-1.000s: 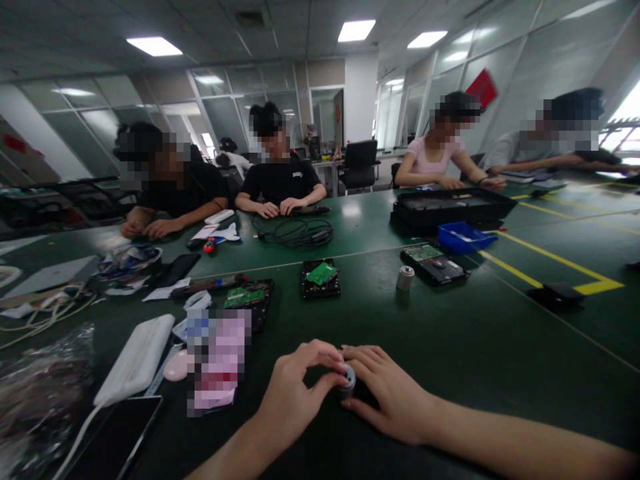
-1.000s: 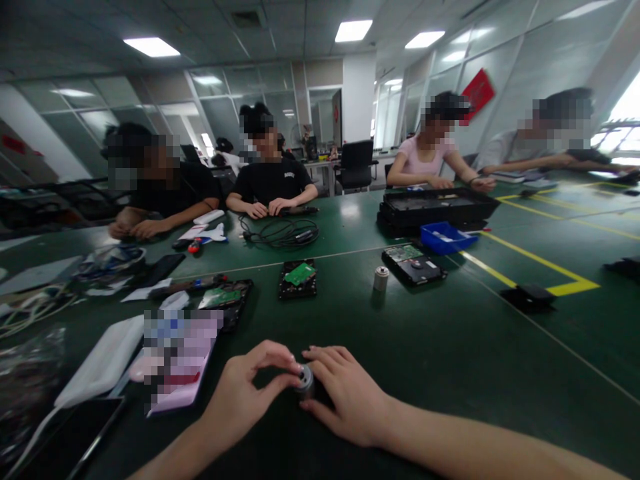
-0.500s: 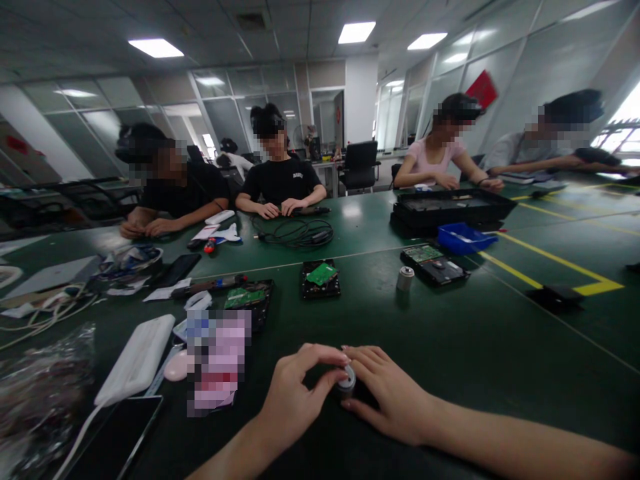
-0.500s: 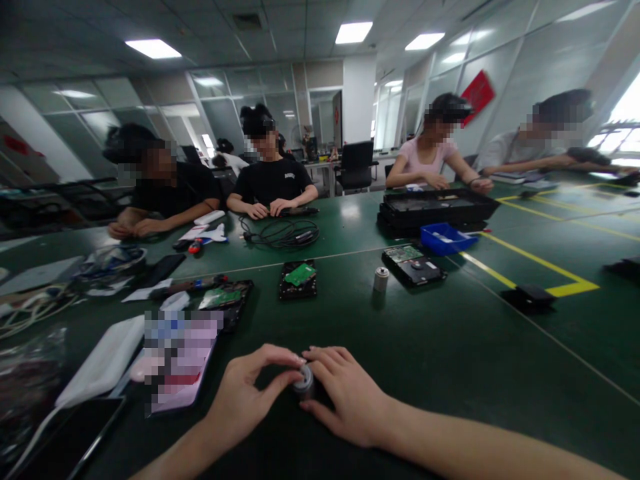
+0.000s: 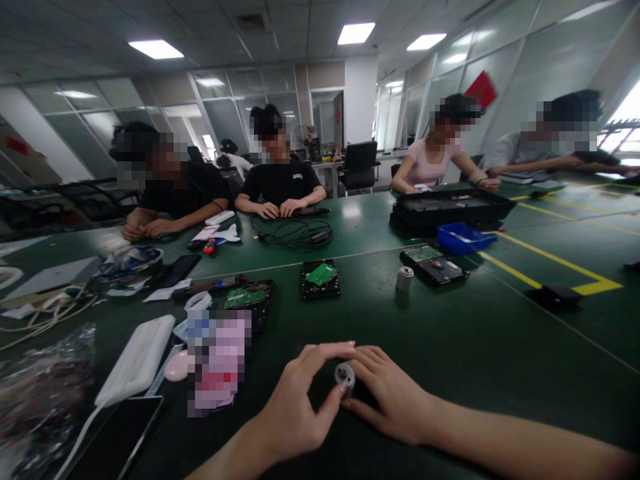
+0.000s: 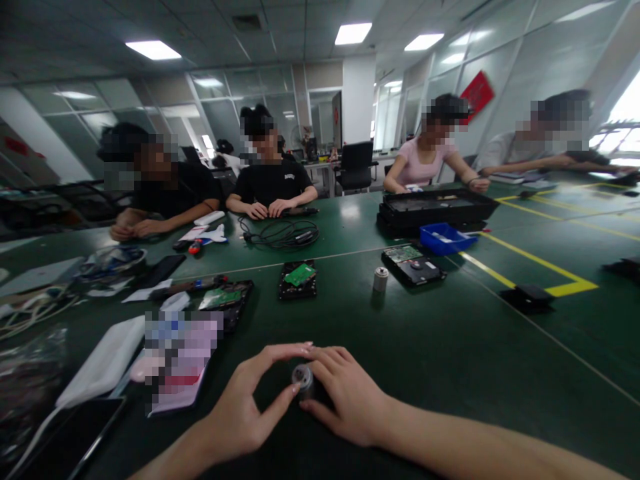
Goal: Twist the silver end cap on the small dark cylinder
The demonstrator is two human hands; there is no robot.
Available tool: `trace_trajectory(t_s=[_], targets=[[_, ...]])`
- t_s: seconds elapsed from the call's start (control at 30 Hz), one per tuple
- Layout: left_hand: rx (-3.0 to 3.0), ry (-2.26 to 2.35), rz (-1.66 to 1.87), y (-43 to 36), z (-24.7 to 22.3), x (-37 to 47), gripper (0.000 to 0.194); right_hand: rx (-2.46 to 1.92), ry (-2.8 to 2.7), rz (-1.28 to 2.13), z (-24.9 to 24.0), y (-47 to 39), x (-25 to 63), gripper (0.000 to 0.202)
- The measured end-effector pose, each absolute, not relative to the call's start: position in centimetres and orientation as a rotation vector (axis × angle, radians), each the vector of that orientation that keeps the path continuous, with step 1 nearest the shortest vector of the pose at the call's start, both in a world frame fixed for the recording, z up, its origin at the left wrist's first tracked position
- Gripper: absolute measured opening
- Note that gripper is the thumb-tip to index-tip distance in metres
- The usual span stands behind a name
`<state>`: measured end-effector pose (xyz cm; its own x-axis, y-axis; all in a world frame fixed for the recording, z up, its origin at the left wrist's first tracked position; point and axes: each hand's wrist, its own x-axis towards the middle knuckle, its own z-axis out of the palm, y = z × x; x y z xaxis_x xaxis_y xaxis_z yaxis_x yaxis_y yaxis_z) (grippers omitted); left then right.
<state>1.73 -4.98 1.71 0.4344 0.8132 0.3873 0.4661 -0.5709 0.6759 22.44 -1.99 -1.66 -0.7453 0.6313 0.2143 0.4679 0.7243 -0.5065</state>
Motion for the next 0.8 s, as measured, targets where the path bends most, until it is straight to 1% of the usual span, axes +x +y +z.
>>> trace_trajectory(t_s=[0.1,0.2,0.3,0.4,0.5,0.63,0.8], targets=[[2.205,1.046,0.921,-5.27,2.15,1.80,0.057,-0.840,-2.551,0.610,-1.49,-2.07,22.46,0.043],[2.185,1.023,0.909,-5.45,2.27,1.87,0.051,-0.835,-2.554,0.603,-1.53,-2.12,22.48,0.046],[2.140,1.023,0.942,-5.38,2.10,1.83,0.042,-0.836,-2.551,0.607,-1.68,-2.09,22.50,0.040],[2.071,1.095,1.017,-5.02,1.91,1.71,0.035,-0.852,-2.551,0.604,-1.76,-2.07,22.51,0.039],[2.052,1.182,1.077,-4.69,1.96,1.61,0.036,-0.876,-2.560,0.599,-1.66,-2.06,22.48,0.041],[2.160,1.196,1.043,-4.72,2.24,1.70,0.036,-0.870,-2.561,0.601,-1.57,-2.06,22.42,0.043],[2.266,1.179,1.006,-4.61,2.01,1.97,0.027,-0.866,-2.560,0.591,-1.86,-2.10,22.43,0.040]])
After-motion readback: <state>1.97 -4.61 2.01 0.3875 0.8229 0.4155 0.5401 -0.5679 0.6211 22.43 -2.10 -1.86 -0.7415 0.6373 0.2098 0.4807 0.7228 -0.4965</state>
